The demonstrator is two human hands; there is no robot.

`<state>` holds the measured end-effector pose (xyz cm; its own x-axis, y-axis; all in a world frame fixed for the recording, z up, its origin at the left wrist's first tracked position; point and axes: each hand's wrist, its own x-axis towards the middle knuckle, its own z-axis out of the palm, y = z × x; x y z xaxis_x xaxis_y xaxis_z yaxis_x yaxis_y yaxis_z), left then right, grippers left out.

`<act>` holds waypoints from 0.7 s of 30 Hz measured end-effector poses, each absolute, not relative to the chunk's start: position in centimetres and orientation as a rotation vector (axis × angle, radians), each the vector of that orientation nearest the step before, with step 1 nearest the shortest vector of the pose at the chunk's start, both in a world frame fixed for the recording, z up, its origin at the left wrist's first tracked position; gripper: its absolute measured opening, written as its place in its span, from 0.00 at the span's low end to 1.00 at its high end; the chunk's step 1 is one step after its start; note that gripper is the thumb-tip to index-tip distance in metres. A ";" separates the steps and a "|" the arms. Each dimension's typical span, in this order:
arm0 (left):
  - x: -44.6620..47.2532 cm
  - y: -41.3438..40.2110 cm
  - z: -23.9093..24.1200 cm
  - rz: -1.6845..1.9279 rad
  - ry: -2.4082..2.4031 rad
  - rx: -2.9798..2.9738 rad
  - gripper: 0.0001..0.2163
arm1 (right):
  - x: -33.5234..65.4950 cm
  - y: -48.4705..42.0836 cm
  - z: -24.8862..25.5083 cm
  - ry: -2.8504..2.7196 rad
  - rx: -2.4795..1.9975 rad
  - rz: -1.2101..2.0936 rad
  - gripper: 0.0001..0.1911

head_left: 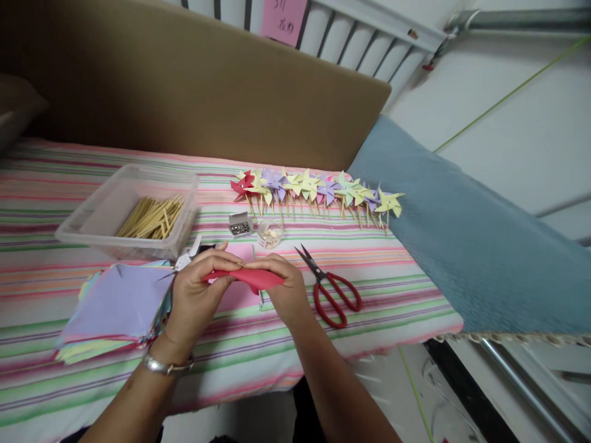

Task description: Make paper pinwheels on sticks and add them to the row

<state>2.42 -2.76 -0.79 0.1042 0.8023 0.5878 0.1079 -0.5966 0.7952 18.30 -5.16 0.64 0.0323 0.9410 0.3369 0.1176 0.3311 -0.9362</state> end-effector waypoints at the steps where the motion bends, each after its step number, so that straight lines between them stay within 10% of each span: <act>1: 2.4 -2.8 -0.8 1.542 0.889 1.812 0.05 | 18.3 -5.2 0.7 -1.408 -1.055 0.848 0.12; 21: 2.0 -2.6 -0.6 1.509 0.728 1.798 0.09 | 19.0 -5.4 1.0 -1.559 -1.056 0.780 0.10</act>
